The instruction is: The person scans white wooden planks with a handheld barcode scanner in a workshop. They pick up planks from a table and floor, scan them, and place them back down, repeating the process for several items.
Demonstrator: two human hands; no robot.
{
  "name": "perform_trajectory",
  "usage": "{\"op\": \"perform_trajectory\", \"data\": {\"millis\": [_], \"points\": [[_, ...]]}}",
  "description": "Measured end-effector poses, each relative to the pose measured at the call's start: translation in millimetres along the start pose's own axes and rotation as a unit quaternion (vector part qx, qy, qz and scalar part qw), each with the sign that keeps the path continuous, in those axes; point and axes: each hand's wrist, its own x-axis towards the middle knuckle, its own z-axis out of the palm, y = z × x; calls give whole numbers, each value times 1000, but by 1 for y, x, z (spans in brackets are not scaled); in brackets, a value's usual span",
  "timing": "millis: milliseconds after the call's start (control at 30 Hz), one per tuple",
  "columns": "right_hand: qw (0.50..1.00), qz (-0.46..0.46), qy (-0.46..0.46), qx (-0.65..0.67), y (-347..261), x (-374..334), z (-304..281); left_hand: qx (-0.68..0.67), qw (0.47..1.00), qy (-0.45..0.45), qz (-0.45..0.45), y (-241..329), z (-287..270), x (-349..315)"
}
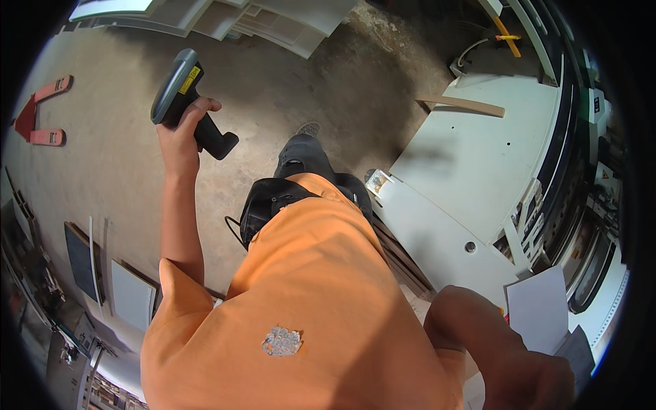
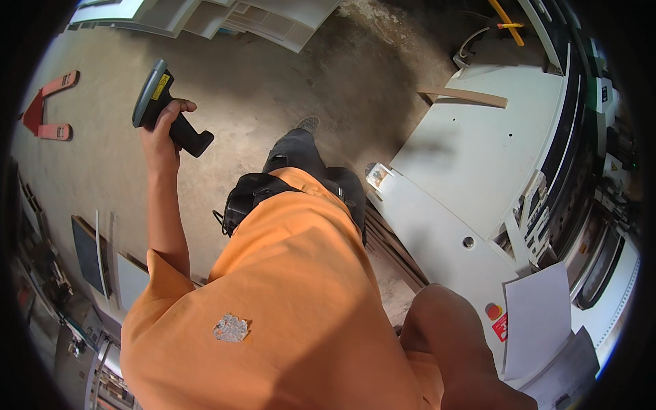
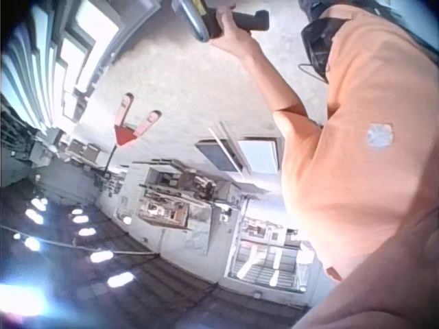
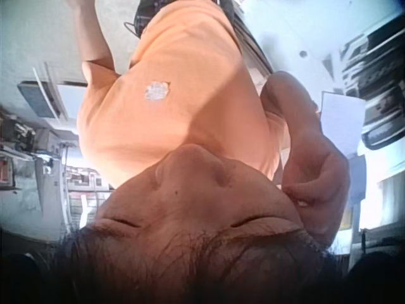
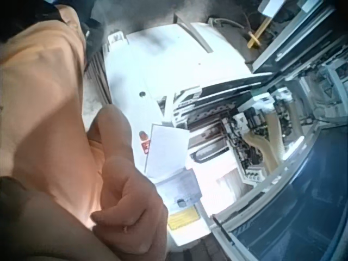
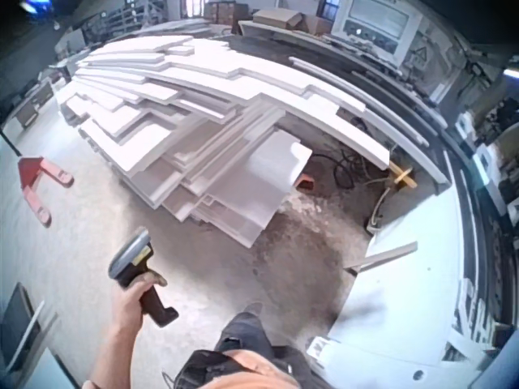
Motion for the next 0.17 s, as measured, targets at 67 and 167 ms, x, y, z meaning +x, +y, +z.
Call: {"op": "perform_trajectory", "data": {"millis": [67, 167], "points": [[999, -8, -30, 29, 17, 10, -26, 14, 1000, -10, 0, -4, 20, 6], [997, 24, -57, 54, 28, 20, -49, 29, 999, -24, -10, -4, 39, 7]]}}
